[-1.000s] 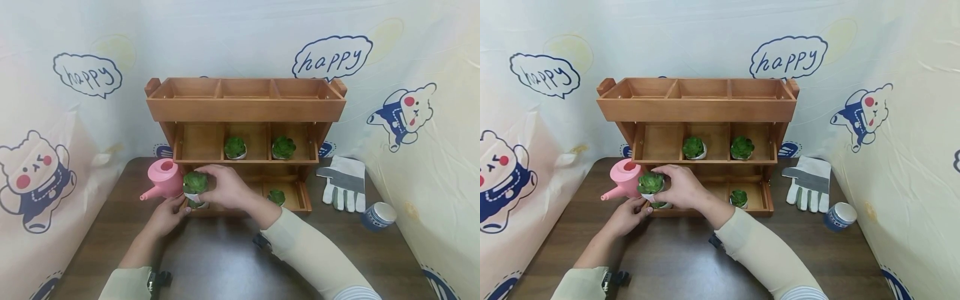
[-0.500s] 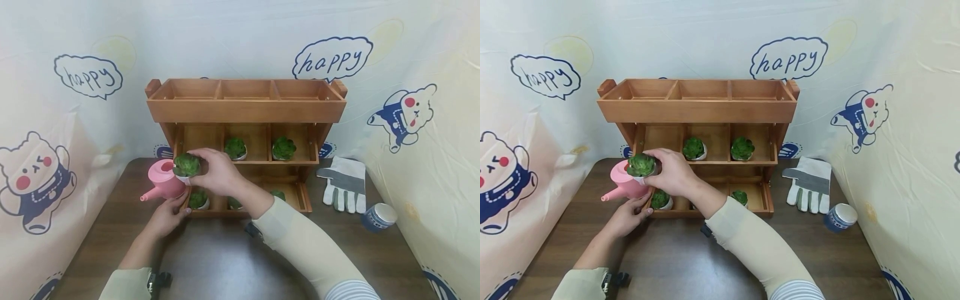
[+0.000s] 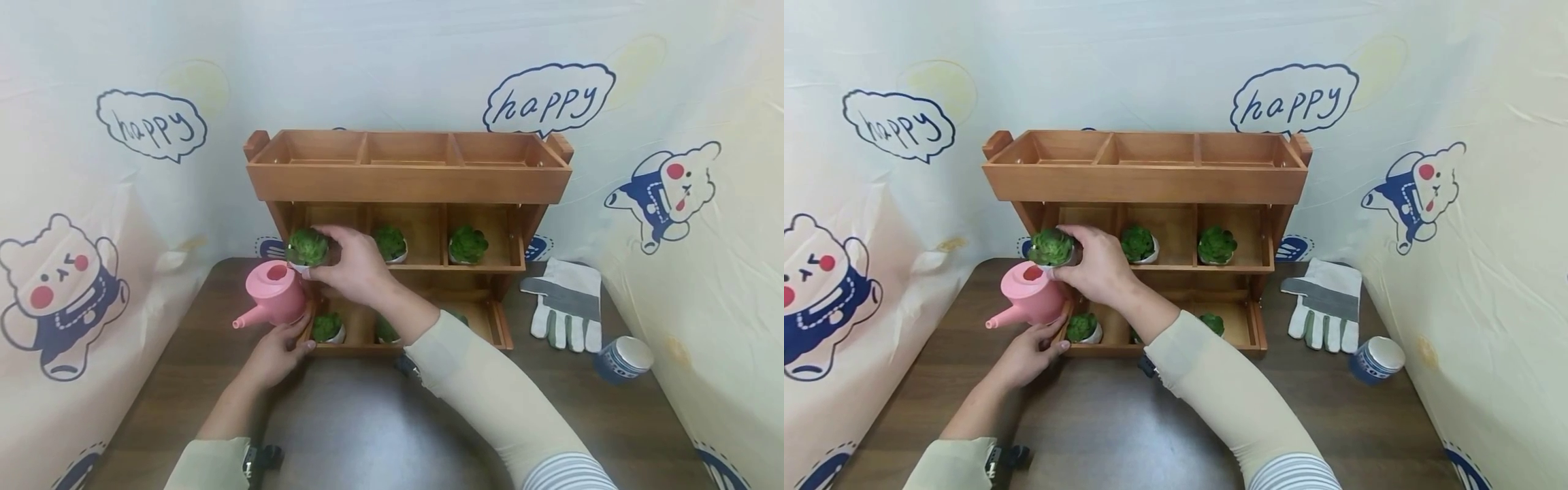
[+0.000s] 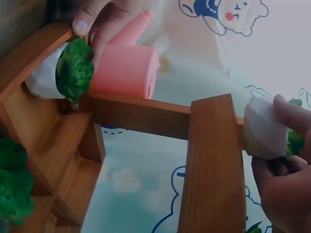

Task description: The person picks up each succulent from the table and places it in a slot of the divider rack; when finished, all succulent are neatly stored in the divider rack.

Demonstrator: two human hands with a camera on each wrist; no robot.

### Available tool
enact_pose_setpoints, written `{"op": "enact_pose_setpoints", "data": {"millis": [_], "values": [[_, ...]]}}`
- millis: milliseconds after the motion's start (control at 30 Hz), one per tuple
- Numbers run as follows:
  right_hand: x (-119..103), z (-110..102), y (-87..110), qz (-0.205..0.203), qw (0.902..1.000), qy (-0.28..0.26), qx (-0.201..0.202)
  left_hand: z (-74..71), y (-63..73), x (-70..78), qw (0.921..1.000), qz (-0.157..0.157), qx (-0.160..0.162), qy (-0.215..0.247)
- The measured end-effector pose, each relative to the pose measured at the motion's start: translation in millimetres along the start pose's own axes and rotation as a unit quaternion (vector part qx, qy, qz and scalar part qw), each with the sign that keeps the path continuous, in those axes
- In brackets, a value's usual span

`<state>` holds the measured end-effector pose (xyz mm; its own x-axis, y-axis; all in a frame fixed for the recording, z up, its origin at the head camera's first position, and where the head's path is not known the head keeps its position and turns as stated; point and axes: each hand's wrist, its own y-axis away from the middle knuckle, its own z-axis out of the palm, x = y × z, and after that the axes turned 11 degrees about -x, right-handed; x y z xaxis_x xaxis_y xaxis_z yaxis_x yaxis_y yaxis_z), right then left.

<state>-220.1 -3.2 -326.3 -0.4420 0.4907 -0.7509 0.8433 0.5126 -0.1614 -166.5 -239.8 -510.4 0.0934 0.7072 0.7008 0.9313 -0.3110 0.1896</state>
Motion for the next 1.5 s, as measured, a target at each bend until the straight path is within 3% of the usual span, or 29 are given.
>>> {"op": "enact_pose_setpoints", "data": {"millis": [367, 700, 1200, 1500], "values": [[4, 4, -14.4, 0.042, 0.9987, 0.015, 0.025, 2.8, 1.0, 3.8, 1.0, -0.004, -0.002, 0.007], [6, -3, -15.5, 0.058, 0.9963, 0.05, -0.038, 3.5, -0.6, 4.6, 1.0, 0.002, -0.002, 0.002], [4, -7, -4.1, 0.068, 0.9959, -0.034, -0.049, -0.3, 0.8, 3.5, 1.0, -0.005, -0.003, 0.003], [4, -3, -5.3, 0.073, 0.9945, -0.051, -0.055, -0.5, 2.3, -1.0, 0.9999, -0.011, -0.005, 0.0]]}}
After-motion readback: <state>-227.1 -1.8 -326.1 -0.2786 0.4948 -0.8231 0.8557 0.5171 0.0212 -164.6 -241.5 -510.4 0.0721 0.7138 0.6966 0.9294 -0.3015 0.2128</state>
